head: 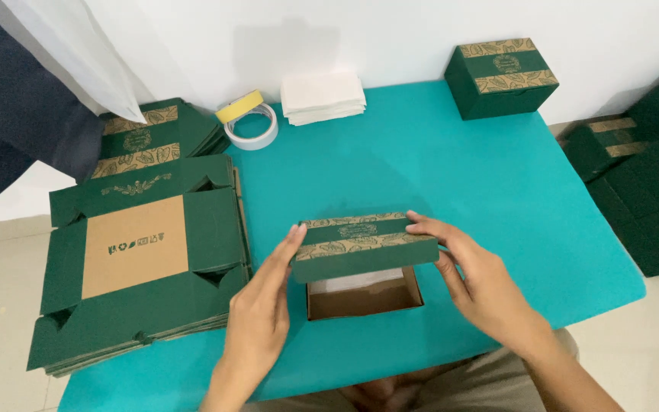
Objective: The person assembles a flat green cardboard box by folding its flaps and tucking them into slots to form a rectangular container. They then place a white paper insert inside the box and close the lid, stacking the finished box with others.
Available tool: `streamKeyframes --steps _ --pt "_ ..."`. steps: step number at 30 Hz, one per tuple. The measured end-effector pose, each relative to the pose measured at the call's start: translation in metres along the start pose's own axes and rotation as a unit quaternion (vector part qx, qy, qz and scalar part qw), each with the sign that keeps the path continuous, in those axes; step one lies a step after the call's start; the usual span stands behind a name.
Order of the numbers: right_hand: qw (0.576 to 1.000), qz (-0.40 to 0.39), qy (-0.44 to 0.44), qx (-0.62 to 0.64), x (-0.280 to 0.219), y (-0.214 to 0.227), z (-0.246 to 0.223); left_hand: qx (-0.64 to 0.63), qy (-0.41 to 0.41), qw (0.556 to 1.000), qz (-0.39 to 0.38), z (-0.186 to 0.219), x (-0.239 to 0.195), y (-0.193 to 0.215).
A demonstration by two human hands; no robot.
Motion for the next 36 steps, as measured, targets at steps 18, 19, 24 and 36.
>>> streamKeyframes --steps 18,19,24,36 --pt "0.976 0.172 0.122 0.057 -0.031 -0.041 0.023 -0.109 0.117 0.987 0.028 -0.021 -0.029 -0.037" --pt "0.976 0.181 0.112 0.054 -0.032 -0.042 0.024 -0.105 0.13 0.986 0.023 -0.023 -0.029 -0.038" --pt "0.978 0.185 0.082 0.056 -0.036 -0.046 0.026 -0.101 0.149 0.984 0.008 -0.032 -0.032 -0.042" --pt "0.973 0.179 0.137 0.042 -0.045 -0.058 0.035 -0.06 0.099 0.992 0.039 -0.04 -0.036 -0.046"
Point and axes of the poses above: each hand's wrist, its own x-axis towards the middle knuckle, its own y-axis out of the back of the hand, z = x × y, the point moved 4 cm from there along x, towards the middle knuckle, and after that the axes turned 12 degrees about y, right-handed, at the moved point
